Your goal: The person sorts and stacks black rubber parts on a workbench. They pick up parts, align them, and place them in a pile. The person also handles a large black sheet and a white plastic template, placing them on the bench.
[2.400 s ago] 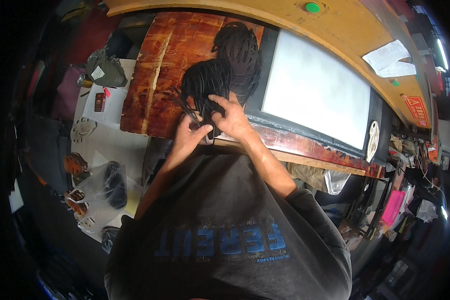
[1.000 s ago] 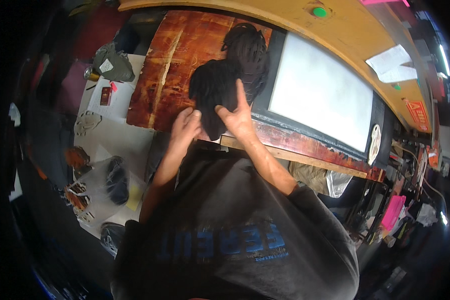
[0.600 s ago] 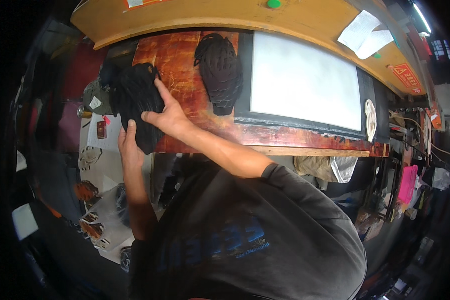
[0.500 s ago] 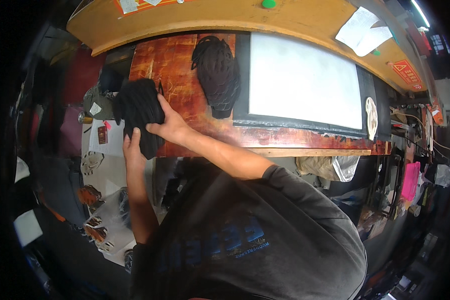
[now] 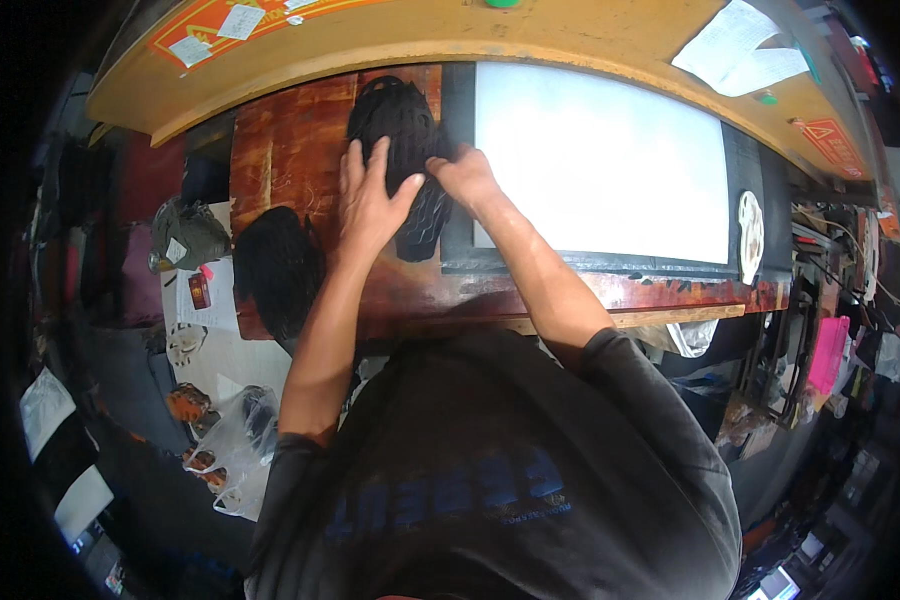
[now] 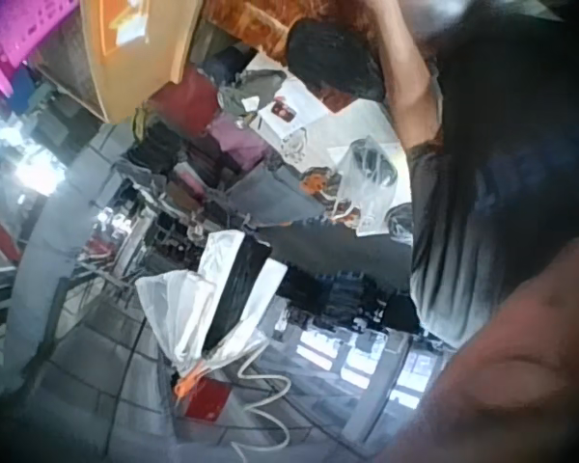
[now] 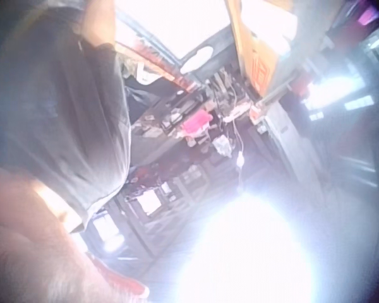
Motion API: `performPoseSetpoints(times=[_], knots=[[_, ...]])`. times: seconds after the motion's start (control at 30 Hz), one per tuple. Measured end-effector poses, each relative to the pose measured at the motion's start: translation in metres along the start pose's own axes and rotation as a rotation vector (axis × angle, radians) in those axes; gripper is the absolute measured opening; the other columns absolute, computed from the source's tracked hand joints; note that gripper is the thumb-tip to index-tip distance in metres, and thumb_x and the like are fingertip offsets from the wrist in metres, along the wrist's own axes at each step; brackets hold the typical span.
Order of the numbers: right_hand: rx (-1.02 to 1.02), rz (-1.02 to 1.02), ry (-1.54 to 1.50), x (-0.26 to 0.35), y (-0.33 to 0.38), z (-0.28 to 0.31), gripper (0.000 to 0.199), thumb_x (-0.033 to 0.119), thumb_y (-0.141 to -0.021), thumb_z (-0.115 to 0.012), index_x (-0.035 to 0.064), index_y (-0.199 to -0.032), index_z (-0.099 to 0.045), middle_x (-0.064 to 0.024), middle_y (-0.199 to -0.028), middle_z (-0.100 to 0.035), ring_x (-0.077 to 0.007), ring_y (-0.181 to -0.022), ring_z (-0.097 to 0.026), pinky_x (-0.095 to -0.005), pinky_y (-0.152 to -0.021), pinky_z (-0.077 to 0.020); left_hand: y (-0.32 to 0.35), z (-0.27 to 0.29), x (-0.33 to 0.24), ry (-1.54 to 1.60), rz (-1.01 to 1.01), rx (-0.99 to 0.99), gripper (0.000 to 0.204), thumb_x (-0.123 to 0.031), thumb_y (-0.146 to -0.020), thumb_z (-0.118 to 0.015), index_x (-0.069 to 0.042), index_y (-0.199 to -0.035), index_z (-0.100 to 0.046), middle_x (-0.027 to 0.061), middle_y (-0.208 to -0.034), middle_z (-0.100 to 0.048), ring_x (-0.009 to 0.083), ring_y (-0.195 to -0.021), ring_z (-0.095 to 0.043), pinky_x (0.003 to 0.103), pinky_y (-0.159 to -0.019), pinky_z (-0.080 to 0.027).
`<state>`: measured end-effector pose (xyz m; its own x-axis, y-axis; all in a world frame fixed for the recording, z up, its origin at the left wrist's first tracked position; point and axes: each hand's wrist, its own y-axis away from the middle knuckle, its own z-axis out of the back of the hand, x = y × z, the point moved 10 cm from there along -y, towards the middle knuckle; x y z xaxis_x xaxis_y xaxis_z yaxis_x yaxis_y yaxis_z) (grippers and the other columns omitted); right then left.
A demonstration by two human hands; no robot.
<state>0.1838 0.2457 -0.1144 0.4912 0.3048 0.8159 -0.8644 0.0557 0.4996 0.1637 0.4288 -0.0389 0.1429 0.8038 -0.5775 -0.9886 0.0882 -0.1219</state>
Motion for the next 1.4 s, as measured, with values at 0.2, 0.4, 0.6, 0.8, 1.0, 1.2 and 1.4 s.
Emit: performPoseSetpoints(times=[0.2,0.4,0.6,0.8,1.0,1.2,1.4], knots=[[0.122,-0.161,-0.192,-0.004,0.004,-0.024,0.062,0.044,-0.093,-0.077,-0.0096,-0.122,-0.067,-0.0171,-0.110,-0.072,-0.0213,-0.089,-0.066,-0.0310,-0.073,-0.0554,0.016,-0.032,0.031,0.004,0.008,0.120,0.060,-0.029,-0.099,-0.060,-0.010,-0.155,-0.049,0.0303,-0.165,-0.032,0.0482,-0.149,-0.038,0.049,-0.123,-0.035],[0.097,0.151,0.196,0.009,0.012,-0.036,0.082,0.056,-0.091,-0.078,-0.0088,-0.139,-0.062,-0.0285,-0.135,-0.062,-0.0354,-0.132,-0.059,-0.0413,-0.110,-0.0493,0.068,-0.008,0.048,0.128,0.056,0.195,0.055,-0.015,-0.100,-0.044,0.008,-0.150,-0.046,0.0287,-0.164,-0.036,0.0470,-0.148,-0.041,0.046,-0.122,-0.035],[0.242,0.227,-0.033,0.010,0.035,-0.059,0.079,0.051,-0.093,-0.078,-0.0050,-0.145,-0.059,-0.0257,-0.134,-0.065,-0.0304,-0.124,-0.064,-0.0394,-0.106,-0.0517,0.103,-0.021,0.037,0.015,0.176,0.260,0.090,-0.032,-0.092,-0.072,0.007,-0.160,-0.028,0.0327,-0.168,-0.024,0.0483,-0.155,-0.026,0.050,-0.127,-0.027],[0.341,-0.243,-0.729,-0.022,0.041,-0.087,0.077,0.048,-0.098,-0.073,-0.0028,-0.150,-0.049,-0.0137,-0.132,-0.068,-0.0224,-0.111,-0.070,-0.0361,-0.099,-0.0579,0.101,-0.013,0.039,0.299,0.240,0.205,0.131,-0.037,-0.072,-0.095,0.006,-0.164,-0.012,0.0344,-0.165,-0.028,0.0440,-0.156,-0.028,0.049,-0.126,-0.028],[0.363,-0.295,-0.501,-0.034,0.058,-0.102,0.089,0.065,-0.098,-0.065,-0.0007,-0.155,-0.046,-0.0141,-0.149,-0.058,-0.0251,-0.130,-0.059,-0.0396,-0.110,-0.0469,0.115,0.005,0.053,0.683,0.268,0.157,0.132,-0.034,-0.072,-0.094,0.006,-0.165,-0.010,0.0340,-0.161,-0.036,0.0416,-0.152,-0.037,0.046,-0.124,-0.032],[0.493,-0.154,-0.926,-0.035,0.094,-0.102,0.074,0.056,-0.100,-0.066,0.0053,-0.152,-0.050,-0.0105,-0.145,-0.062,-0.0286,-0.134,-0.058,-0.0448,-0.116,-0.0469,0.131,0.003,0.059,0.523,0.188,0.110,0.128,-0.041,-0.072,-0.094,0.008,-0.163,-0.018,0.0362,-0.165,-0.026,0.0449,-0.157,-0.027,0.049,-0.127,-0.025],[0.312,0.015,-0.714,-0.032,0.104,-0.099,0.062,0.030,-0.097,-0.078,0.0036,-0.148,-0.056,-0.0089,-0.140,-0.065,-0.0211,-0.126,-0.061,-0.0384,-0.111,-0.0470,0.137,-0.003,0.059,0.514,0.164,0.161,0.124,-0.043,-0.076,-0.091,0.006,-0.163,-0.018,0.0387,-0.166,-0.022,0.0491,-0.157,-0.023,0.052,-0.127,-0.025]])
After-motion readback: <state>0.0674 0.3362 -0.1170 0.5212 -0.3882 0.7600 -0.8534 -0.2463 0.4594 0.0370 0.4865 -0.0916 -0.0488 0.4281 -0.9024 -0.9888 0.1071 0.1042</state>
